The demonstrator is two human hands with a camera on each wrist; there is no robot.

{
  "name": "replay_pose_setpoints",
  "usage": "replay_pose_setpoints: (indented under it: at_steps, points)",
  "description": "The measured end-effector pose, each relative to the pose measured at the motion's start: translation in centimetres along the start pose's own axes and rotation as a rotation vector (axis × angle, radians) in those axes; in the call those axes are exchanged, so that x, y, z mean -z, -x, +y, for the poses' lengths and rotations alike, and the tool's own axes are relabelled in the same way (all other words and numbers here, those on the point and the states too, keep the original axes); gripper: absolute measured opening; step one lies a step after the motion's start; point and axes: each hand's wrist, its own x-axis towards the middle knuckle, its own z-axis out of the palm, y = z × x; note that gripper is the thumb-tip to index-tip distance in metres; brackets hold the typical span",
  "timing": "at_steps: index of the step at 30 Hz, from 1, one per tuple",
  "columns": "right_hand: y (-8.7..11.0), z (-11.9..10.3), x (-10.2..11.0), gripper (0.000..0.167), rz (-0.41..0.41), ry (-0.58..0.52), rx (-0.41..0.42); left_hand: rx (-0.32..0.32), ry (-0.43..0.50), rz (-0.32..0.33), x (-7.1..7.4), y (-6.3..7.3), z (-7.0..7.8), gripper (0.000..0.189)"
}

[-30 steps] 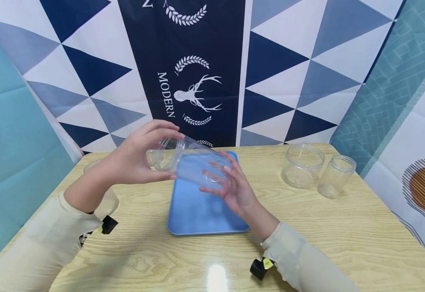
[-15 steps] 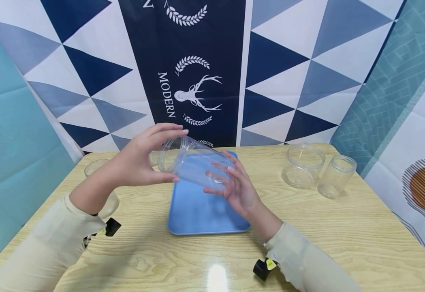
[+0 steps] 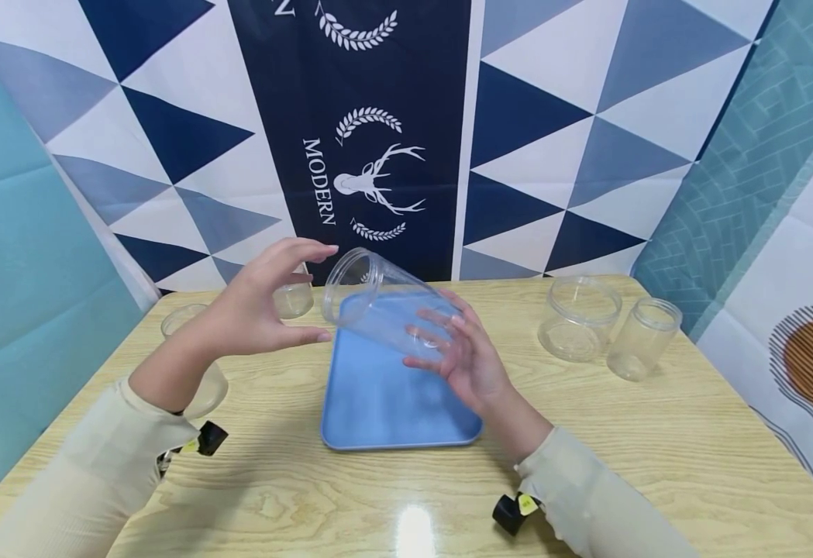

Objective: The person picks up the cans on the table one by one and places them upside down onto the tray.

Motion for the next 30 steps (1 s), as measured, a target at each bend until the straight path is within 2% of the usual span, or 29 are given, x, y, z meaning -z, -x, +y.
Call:
replay_pose_setpoints:
  at_steps: [7,13,16,23,27,30]
  points:
    - [-0.1,-0.8,0.5,0.041,0.022,0.014,0.009,0.095,-0.007,0.032,-0.2,0.9,-1.1,0.080]
    - [-0.1,-1.2,0.7,0.044,0.048,0.031,0.009,0.206,-0.020,0.072,-1.0,1.5,-2.3,0.053]
    - [-0.1,-1.2,0.9,0.047,0.057,0.033,0.013,0.281,-0.029,0.075,-1.6,2.0,-2.9,0.042]
    - [-0.1,-1.8,1.5,0.042,0.081,0.000,0.026,0.497,-0.022,0.035,-3.3,3.0,-4.6,0.032]
    - [-0.2,-2.3,2.1,0.040,0.096,-0.004,0.038,0.566,-0.016,-0.006,-4.6,3.7,-6.0,0.026]
    - [-0.2,-2.7,2.5,0.039,0.095,0.010,0.056,0.621,0.053,-0.019,-5.5,4.3,-6.9,0.023]
